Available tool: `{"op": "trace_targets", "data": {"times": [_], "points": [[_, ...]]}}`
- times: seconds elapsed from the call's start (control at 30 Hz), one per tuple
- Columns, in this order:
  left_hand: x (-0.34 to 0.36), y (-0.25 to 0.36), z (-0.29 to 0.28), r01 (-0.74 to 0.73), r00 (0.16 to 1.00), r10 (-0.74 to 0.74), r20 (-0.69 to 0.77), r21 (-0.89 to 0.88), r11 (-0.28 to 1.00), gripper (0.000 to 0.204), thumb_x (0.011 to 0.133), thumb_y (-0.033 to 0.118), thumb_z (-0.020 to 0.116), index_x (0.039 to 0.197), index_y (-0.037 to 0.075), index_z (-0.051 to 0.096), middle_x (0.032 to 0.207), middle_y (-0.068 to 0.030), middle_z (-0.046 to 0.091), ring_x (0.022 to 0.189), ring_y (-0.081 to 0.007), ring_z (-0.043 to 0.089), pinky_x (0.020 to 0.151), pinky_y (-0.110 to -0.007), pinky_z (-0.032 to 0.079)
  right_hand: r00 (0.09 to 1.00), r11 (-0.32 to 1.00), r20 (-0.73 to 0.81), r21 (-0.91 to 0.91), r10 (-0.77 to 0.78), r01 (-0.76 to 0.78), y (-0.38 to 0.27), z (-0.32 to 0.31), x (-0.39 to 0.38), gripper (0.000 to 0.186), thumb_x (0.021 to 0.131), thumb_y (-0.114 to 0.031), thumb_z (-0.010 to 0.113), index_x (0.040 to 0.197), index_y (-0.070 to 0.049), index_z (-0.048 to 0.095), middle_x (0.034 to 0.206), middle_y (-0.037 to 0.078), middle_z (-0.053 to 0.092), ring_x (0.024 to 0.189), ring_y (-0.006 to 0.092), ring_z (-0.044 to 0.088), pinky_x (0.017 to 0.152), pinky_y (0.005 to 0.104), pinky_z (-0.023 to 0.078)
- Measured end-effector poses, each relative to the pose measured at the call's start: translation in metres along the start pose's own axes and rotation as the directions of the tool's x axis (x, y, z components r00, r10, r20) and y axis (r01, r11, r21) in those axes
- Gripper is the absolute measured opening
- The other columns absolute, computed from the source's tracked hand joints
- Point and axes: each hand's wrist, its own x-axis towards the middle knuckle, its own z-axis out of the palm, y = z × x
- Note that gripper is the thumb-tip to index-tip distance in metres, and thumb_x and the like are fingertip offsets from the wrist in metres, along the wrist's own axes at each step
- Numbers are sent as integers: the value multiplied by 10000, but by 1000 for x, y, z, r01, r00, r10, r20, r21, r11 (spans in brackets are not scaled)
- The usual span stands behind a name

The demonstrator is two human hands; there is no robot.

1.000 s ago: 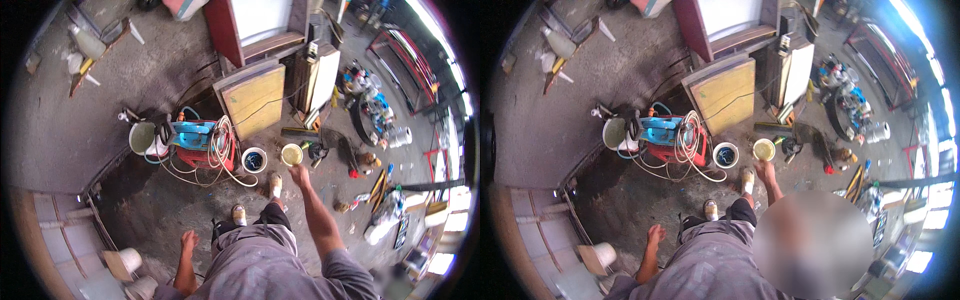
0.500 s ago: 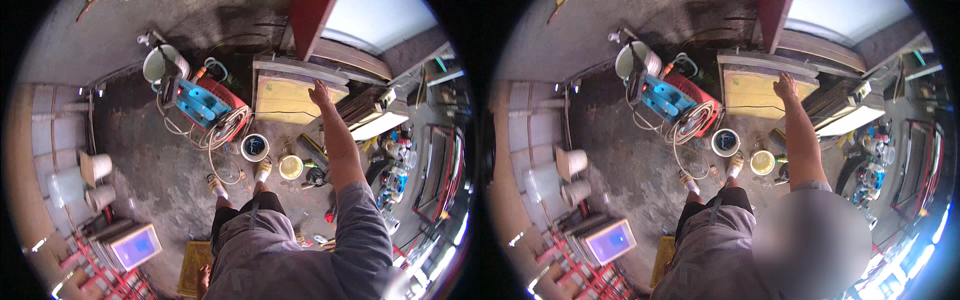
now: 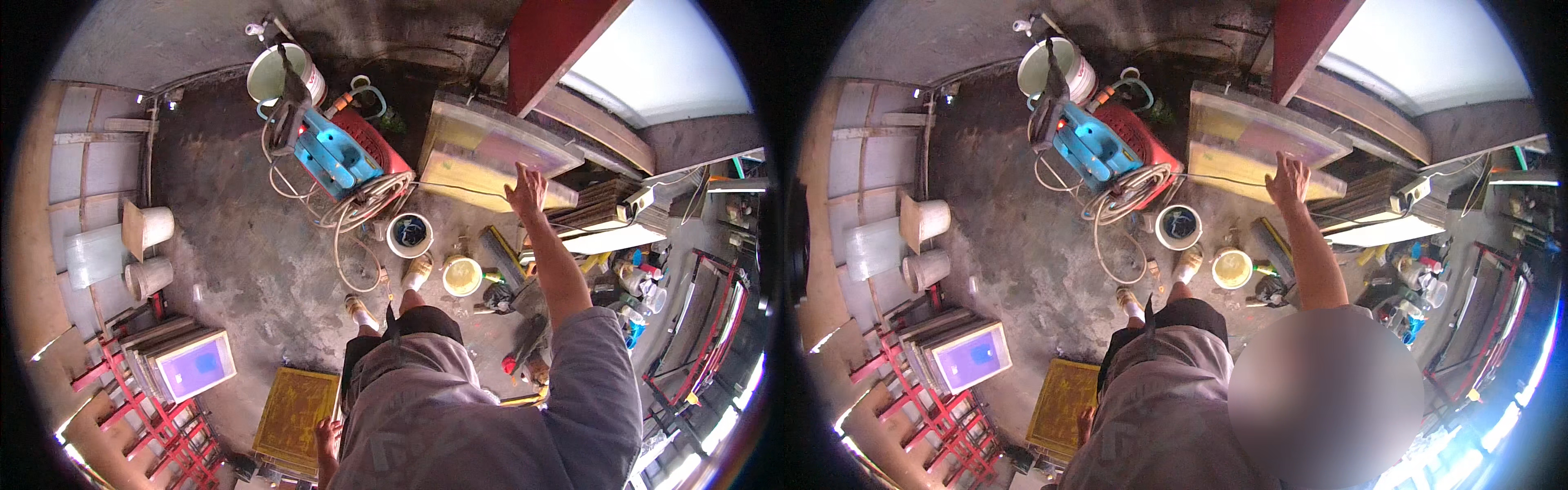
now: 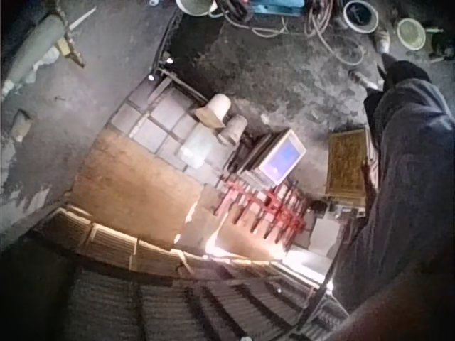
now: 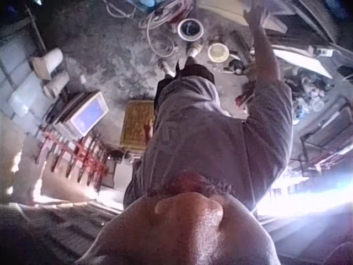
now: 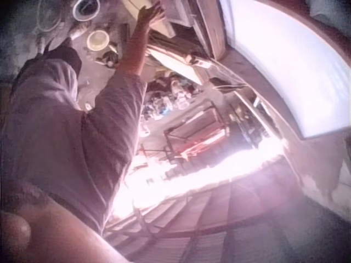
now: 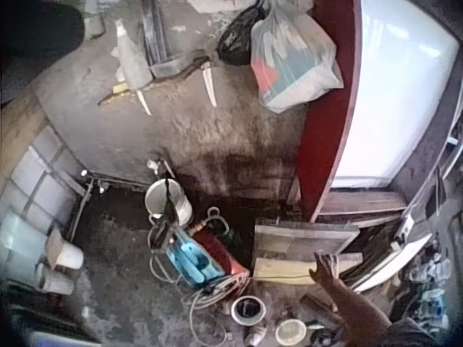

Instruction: The person uses a pressure washer to clean several framed mesh screens in a workshop. They spray each screen, flip it to clean both sides, and place it aside after washing.

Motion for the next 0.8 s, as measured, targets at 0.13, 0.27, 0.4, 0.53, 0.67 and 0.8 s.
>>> {"op": "trace_targets", "data": {"times": [0.13, 0.27, 0.4, 0.53, 0.67, 0.8], "points": [[-2, -11, 6, 18, 1000, -18, -4, -20, 1000, 390, 910, 417, 531, 1189, 143, 532, 936, -61, 661, 812, -187, 607, 658, -373, 449, 993, 999, 107, 21, -42, 40, -8, -6, -7, 731, 671, -328, 756, 1311, -140, 456, 1165, 132, 586, 1150, 308, 501, 967, 467, 383], [5, -6, 3, 17, 1000, -18, -14, -52, 999, 380, 909, 421, 530, 1164, 139, 541, 911, -59, 656, 789, -181, 607, 645, -365, 454, 829, 995, 559, 92, -26, -31, -4, 21, 0, 613, 683, -317, 716, 1247, -153, 540, 1167, 152, 604, 1087, 322, 579, 891, 442, 480], [10, -5, -3, 26, 1000, -25, 6, -98, 995, 361, 911, 415, 528, 1128, 127, 547, 880, -60, 645, 760, -184, 610, 640, -369, 469, 806, 995, 588, 100, -68, 11, -13, -23, -10, 592, 649, -306, 700, 1190, -98, 576, 1206, 173, 577, 1150, 340, 525, 934, 444, 444], [37, 1, -21, 1, 999, 5, 53, -111, 994, 346, 912, 408, 527, 1093, 114, 552, 850, -61, 633, 732, -188, 613, 634, -373, 484, 864, 993, 495, 110, -93, 45, -19, -127, -39, 660, 649, -463, 733, 1160, -73, 583, 1072, 191, 625, 1046, 363, 573, 880, 459, 457], [88, 28, -48, -61, 987, 72, 144, -80, 995, 334, 913, 401, 525, 1057, 101, 558, 819, -62, 622, 704, -192, 616, 628, -377, 499, 976, 997, 204, 42, -74, 67, -53, -235, -78, 598, 647, -461, 768, 1002, -11, 598, 858, 199, 645, 817, 385, 626, 733, 454, 485], [153, 82, -86, -206, 944, 203, 260, -16, 979, 318, 913, 389, 531, 1025, 93, 561, 782, -58, 615, 672, -188, 618, 624, -379, 509, 977, 989, -174, -109, -122, 104, -38, -329, -128, 647, 690, -365, 807, 1170, -15, 550, 1057, 160, 607, 1010, 313, 555, 896, 436, 420]]}}
